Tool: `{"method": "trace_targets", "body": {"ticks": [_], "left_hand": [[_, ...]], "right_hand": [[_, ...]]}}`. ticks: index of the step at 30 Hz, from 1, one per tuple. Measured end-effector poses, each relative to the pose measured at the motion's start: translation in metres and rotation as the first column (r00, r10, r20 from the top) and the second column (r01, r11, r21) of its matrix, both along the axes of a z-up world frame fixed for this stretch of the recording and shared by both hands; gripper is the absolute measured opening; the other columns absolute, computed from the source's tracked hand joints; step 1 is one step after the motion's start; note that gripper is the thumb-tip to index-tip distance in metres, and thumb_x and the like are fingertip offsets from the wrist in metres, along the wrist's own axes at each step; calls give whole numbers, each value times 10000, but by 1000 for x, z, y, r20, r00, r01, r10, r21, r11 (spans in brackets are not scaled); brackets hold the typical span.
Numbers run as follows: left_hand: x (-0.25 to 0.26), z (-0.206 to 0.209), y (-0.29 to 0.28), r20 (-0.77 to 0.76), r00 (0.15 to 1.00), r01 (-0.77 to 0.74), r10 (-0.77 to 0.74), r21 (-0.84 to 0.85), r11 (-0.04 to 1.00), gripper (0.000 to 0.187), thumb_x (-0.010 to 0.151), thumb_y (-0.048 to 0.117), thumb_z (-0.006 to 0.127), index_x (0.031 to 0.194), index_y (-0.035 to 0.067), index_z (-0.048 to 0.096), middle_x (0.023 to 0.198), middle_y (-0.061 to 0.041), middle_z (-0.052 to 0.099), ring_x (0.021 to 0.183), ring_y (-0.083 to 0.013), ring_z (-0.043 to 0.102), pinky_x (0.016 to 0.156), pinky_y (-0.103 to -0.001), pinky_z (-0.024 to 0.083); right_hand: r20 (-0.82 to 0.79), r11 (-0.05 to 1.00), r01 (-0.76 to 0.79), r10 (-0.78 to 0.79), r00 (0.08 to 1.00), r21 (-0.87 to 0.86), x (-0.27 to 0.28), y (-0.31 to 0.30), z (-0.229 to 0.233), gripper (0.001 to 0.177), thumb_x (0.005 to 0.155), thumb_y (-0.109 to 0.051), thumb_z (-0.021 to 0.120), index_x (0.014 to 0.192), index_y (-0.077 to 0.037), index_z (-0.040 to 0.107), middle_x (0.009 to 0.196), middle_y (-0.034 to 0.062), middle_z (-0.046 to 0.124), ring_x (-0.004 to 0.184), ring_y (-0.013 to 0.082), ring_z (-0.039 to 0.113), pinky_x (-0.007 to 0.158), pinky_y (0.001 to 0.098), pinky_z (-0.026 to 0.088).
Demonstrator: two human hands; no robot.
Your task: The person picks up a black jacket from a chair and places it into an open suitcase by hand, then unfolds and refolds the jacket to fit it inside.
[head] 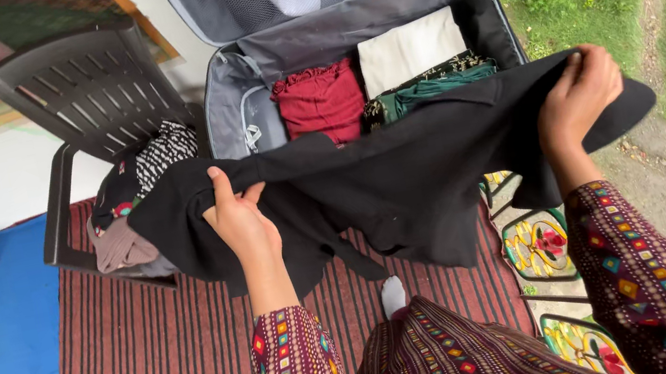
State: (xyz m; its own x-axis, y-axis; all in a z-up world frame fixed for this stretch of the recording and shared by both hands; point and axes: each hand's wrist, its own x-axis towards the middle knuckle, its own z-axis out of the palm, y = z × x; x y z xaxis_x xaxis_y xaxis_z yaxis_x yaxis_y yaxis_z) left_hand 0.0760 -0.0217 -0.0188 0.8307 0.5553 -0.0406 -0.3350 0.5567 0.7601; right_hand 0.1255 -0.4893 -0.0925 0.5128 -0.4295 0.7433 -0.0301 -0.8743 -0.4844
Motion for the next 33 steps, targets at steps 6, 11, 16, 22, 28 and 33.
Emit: {"method": "trace_targets", "body": {"ticks": [6, 11, 16, 22, 28, 33], "left_hand": [[35, 19, 8, 0, 999, -52, 52, 112, 992, 141, 986, 180, 629, 1079, 75, 644, 954, -26, 690, 769, -174, 696, 634, -376, 597], [112, 8, 29, 78, 997, -36, 25, 147, 988, 348, 1062, 242, 614, 989, -97, 642, 930, -109, 686, 829, -206, 711, 781, -394, 648], [210, -80, 47, -43, 998, 46, -44, 59, 997, 492, 1053, 279, 593, 1046, -212, 572, 1019, -220, 671, 908, -291, 726, 929, -421, 642], [257, -202, 42, -304, 926, 183, -225, -160, 970, 679, 989, 233, 590, 1353, -232, 255, 1336, -375, 515, 1162, -417, 663, 1003, -432, 542], [272, -244, 32, -392, 863, 295, -318, -120, 948, 696, 1038, 292, 599, 1487, -165, 327, 1431, -228, 466, 1424, -375, 445, 1183, -420, 441], [247, -200, 35, -693, 609, 731, 386, 679, 65, 349, 903, 368, 684, 1215, 213, 717, 1323, -64, 637, 1345, -326, 469, 1087, -546, 376]], "right_hand": [[154, 1000, 26, -23, 988, -18, 36, 0, 44, 116, 1134, -92, 514, 1182, -28, 598, 1128, 148, 593, 1109, 342, 549, 990, 452, 385], [250, 993, -15, 44, 967, -116, 114, -1, 83, 112, 1141, -86, 538, 1188, -21, 616, 1168, 166, 605, 1233, 347, 550, 1113, 458, 382], [141, 917, -399, 393, 909, 16, 163, 37, 44, 458, 1040, 18, 663, 1457, 76, 481, 1447, 314, 501, 1380, 476, 448, 1179, 496, 350], [-632, 903, -428, 316, 708, -28, 75, 87, -74, 687, 875, -273, 743, 1481, -97, 471, 1573, 206, 426, 1491, 386, 358, 1208, 567, 273], [-772, 968, -247, 127, 623, -40, 23, 85, -118, 608, 869, -338, 698, 1414, -128, 530, 1541, 174, 455, 1472, 325, 363, 1178, 575, 217], [-600, 998, -56, 60, 798, 26, 16, 68, -110, 365, 933, -169, 672, 1280, -73, 610, 1436, 178, 565, 1396, 371, 481, 1165, 505, 362]]}}
